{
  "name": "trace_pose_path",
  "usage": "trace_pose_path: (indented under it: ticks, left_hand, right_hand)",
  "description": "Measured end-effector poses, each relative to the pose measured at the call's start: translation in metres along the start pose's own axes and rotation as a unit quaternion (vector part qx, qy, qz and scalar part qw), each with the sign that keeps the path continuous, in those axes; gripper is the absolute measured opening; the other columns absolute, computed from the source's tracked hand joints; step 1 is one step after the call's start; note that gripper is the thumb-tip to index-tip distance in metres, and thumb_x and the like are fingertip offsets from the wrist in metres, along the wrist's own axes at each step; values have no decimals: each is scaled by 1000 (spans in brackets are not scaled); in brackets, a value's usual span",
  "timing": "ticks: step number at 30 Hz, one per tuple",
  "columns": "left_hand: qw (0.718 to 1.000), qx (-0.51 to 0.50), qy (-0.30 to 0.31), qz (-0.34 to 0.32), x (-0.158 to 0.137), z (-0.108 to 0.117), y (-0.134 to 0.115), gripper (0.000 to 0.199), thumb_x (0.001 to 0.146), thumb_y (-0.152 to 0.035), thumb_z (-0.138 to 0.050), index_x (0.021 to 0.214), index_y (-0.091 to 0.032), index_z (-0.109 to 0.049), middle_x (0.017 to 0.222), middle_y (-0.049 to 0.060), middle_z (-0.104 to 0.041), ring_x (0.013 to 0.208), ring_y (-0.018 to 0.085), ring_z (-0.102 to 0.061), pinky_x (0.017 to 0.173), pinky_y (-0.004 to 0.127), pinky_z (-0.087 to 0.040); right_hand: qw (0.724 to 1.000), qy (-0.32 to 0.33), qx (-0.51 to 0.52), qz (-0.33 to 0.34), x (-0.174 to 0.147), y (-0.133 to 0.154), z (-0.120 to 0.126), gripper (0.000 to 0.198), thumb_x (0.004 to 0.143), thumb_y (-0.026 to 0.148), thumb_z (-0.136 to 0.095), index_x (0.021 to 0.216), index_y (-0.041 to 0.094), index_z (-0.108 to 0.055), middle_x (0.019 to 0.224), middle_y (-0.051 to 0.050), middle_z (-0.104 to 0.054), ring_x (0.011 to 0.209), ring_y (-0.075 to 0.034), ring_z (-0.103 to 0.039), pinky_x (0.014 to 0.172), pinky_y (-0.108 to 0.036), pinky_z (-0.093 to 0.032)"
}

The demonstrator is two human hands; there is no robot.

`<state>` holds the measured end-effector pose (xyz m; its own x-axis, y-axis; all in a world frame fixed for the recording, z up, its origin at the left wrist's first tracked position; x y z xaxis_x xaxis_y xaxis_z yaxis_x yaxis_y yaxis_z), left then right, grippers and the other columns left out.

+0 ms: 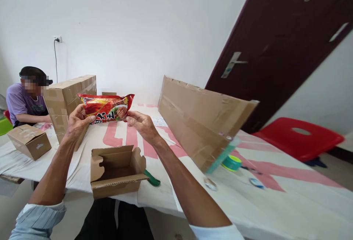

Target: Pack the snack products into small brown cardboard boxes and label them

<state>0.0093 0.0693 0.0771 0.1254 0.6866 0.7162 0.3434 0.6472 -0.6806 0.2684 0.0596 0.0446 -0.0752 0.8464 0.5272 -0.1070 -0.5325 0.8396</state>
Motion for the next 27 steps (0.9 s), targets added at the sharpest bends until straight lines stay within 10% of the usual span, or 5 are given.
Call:
trace_pose_path:
  ticks: [6,12,20,27]
  left_hand:
    - [996,26,18,85,3,16,46,53,63,-27,-101,108,-17,-75,114,10,-81,106,27,-77,94,38,-62]
    - [976,46,-5,213,-33,56,128,54,54,-26,-102,99,-15,-75,102,11,-83,93,28,-79,83,38,-63]
    - [958,82,-62,268,-71,103,209,55,46,-32,-100,93,-15,-75,91,11,-83,93,32,-77,84,43,-61]
    - [952,122,-105,259,-4,121,261,64,42,-37,-98,97,-15,-74,95,12,-82,97,31,-76,90,43,-59]
  right_hand:
    - [997,50,-58,-16,5,-28,-9,49,82,61,-74,107,21,-84,109,-8,-82,104,-29,-74,89,-44,-61]
    - [969,130,-105,-181,-27,-105,2,60,72,66,-81,108,18,-84,121,-13,-79,118,-36,-70,102,-48,-56]
    - [929,247,-114,-250,-79,-130,13,53,79,61,-74,104,15,-81,105,-10,-78,91,-24,-67,75,-32,-50]
    - [943,187,-55,-271,-80,-138,12,41,81,55,-70,96,18,-81,89,-6,-76,76,-19,-60,67,-30,-45]
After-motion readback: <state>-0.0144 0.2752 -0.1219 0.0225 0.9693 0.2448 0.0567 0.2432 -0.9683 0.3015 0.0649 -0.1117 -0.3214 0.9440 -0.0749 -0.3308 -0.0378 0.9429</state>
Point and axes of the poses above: each hand's wrist, its own x-axis towards the middle knuckle, its own z-axis out of the back of the hand, y = z × x, the point moved 8 cm from there along x, towards the middle knuckle
